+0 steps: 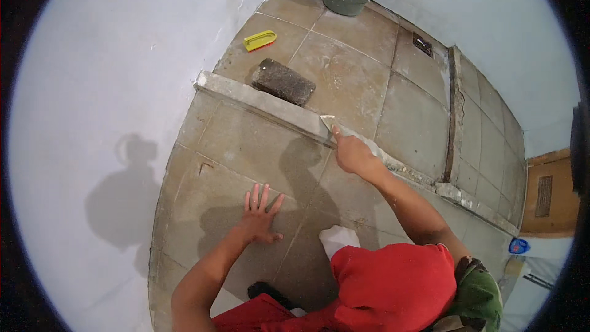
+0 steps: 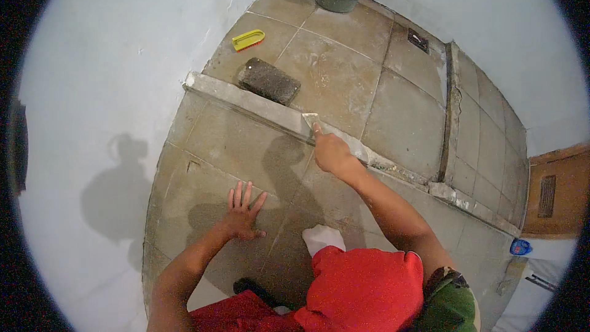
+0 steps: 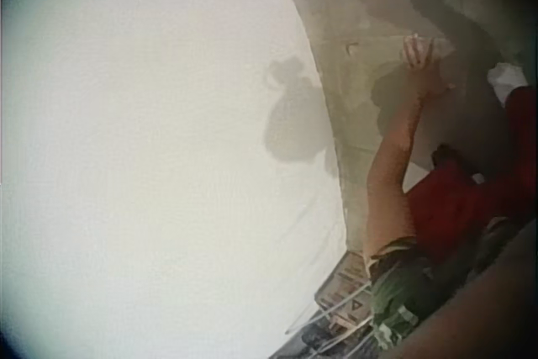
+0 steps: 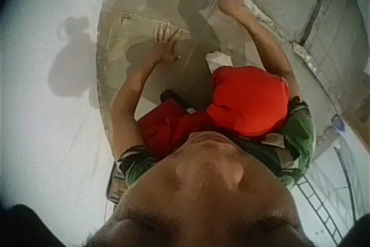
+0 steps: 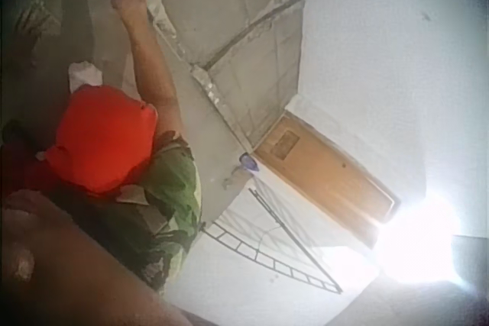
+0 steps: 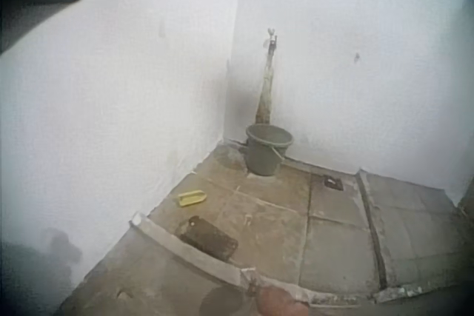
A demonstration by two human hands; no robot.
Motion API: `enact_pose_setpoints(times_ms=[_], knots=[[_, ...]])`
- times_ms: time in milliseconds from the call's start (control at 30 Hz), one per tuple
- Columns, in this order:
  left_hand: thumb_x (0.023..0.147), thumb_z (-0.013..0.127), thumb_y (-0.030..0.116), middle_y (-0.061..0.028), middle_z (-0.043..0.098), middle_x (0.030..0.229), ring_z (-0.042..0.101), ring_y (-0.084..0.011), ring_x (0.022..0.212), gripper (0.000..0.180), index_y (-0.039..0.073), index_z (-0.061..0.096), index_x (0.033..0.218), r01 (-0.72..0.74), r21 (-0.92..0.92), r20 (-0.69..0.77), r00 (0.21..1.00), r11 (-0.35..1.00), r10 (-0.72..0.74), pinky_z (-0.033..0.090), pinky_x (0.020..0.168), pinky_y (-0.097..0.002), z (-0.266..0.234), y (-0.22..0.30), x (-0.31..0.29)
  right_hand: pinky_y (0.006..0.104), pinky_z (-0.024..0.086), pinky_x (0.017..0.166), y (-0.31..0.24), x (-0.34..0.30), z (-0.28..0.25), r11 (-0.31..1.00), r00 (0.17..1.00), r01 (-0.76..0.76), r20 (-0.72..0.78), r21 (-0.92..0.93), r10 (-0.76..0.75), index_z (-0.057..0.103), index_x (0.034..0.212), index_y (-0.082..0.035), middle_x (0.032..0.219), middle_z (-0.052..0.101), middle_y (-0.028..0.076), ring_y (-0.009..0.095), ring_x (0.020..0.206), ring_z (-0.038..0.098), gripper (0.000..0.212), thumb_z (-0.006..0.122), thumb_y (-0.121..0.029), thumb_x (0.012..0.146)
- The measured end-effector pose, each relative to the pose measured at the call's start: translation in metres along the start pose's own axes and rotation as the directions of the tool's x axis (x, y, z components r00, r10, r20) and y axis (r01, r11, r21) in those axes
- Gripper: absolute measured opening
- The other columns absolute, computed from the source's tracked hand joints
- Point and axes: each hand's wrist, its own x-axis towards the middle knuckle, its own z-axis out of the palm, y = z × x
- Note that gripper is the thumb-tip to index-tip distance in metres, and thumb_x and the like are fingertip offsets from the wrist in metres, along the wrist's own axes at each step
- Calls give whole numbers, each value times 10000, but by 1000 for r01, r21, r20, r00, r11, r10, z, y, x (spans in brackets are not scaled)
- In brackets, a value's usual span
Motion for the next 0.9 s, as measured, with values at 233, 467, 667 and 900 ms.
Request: enact_pose_setpoints(times_ms=[233, 467, 667, 900], knots=[[748, 680, 725, -307, -163, 1606, -164, -540, 1462, 1216, 219, -18, 1606, 5, -6, -7, 1000, 1000, -5, -59, 1151, -663, 12, -4, -1, 490, 584, 757, -21, -32, 10, 991, 983, -26, 176, -130, 48, 205, 1559, -2, 918, 705, 248, 381, 851, 717, 781, 570, -81, 874], [801, 645, 715, -287, -183, 1609, -186, -504, 1470, 1179, 219, -60, 1605, 28, 22, 93, 995, 999, -30, -78, 1164, -635, -7, 6, 0, 523, 550, 700, -10, -28, 7, 997, 999, 25, -37, 78, -23, 285, 1540, -83, 848, 688, 234, 429, 783, 681, 670, 555, -215, 941], [904, 608, 609, -246, 396, 1477, 250, -404, 1459, 761, 56, 488, 1412, -152, -553, -407, 907, 820, -106, 283, 1129, -549, 12, -8, 13, 543, 538, 703, -33, -111, 8, 951, 960, 222, 123, 213, -251, 352, 1513, -188, 885, 685, 226, 424, 808, 675, 572, 537, -297, 982], [1015, 582, 273, -77, 701, 885, 682, -188, 793, 254, 26, 631, 985, -24, -975, -5, 996, 221, 86, 517, 814, -329, -49, 17, 33, 503, 536, 668, -9, -159, 3, 910, 917, 361, 102, 202, -386, 332, 1525, -154, 887, 679, 190, 410, 763, 660, 595, 540, -333, 997]])
